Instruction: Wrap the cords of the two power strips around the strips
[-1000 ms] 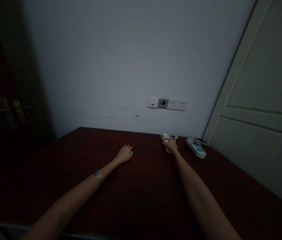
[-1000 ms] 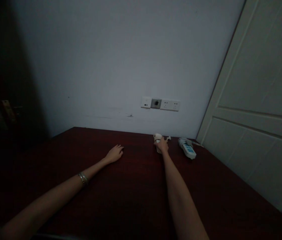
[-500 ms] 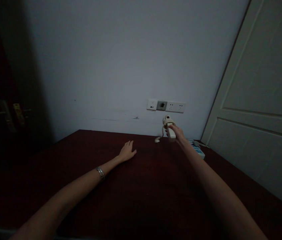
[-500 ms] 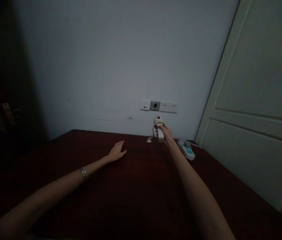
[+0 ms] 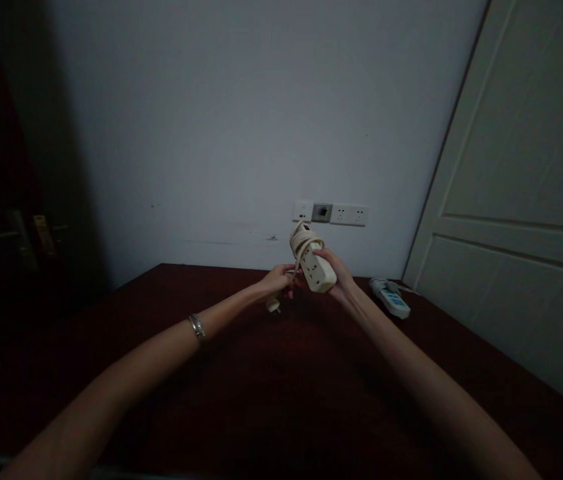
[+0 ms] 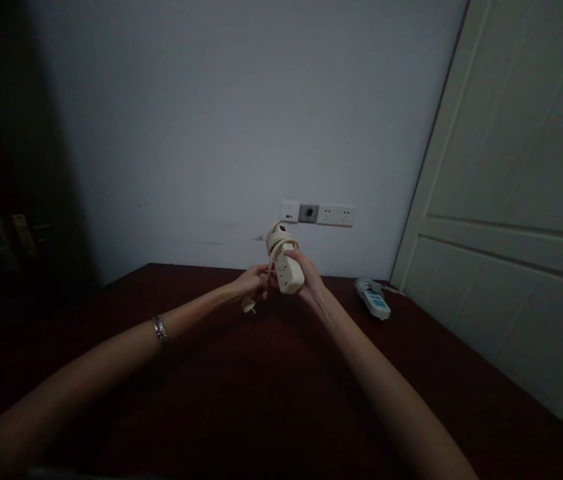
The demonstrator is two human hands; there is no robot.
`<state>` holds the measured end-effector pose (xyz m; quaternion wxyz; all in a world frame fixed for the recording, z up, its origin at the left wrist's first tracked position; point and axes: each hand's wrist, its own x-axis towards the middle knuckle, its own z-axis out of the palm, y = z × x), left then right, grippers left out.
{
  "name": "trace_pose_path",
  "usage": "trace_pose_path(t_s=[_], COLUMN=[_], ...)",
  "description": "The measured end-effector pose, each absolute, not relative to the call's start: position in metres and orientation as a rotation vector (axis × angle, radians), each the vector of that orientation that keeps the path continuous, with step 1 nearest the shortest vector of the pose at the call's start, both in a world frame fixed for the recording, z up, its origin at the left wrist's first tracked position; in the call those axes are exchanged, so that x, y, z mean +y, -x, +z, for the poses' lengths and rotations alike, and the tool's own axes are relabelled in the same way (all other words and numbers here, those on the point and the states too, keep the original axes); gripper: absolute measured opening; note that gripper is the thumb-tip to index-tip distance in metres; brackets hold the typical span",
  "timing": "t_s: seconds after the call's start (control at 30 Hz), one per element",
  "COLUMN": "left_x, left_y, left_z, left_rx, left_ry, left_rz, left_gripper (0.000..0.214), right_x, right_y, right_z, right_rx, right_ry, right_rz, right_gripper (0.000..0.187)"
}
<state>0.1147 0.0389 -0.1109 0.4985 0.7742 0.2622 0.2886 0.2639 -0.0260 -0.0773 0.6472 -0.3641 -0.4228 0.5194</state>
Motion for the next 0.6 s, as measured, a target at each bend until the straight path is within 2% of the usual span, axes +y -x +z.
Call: trace_pose_path(t_s=[0.27,0.4,0.53,0.6], left_x=[0.066,0.073,0.083,0.088], left_y=[-0.053,-0.032,-0.016,-0.009], left_z=[-0.105,-0.106,-0.112,-0.117], left_rx=[0.641,0.702,0.875,0.941], left_ry=[-2.058,-2.203,-2.363,-2.427], left_rz=[0.198,0.012,-0.1,-0.147], left_gripper=[0.076,0.058,0.055,0.047], right_x=[-0.032,-0.025,-0.012,-0.005], right_y=[-0.228,-0.204,-0.189,-0.184], right_z=[-0.126,-0.15,-0.174,-0.185], right_rx=[-0.842,-0.799,-0.759,-0.736], right_ry=[0.895,0.9,0.957,0.996], right_rz=[1.271,1.332,1.361,1.355], right_gripper=[0.022,0.017,0.014,0.014])
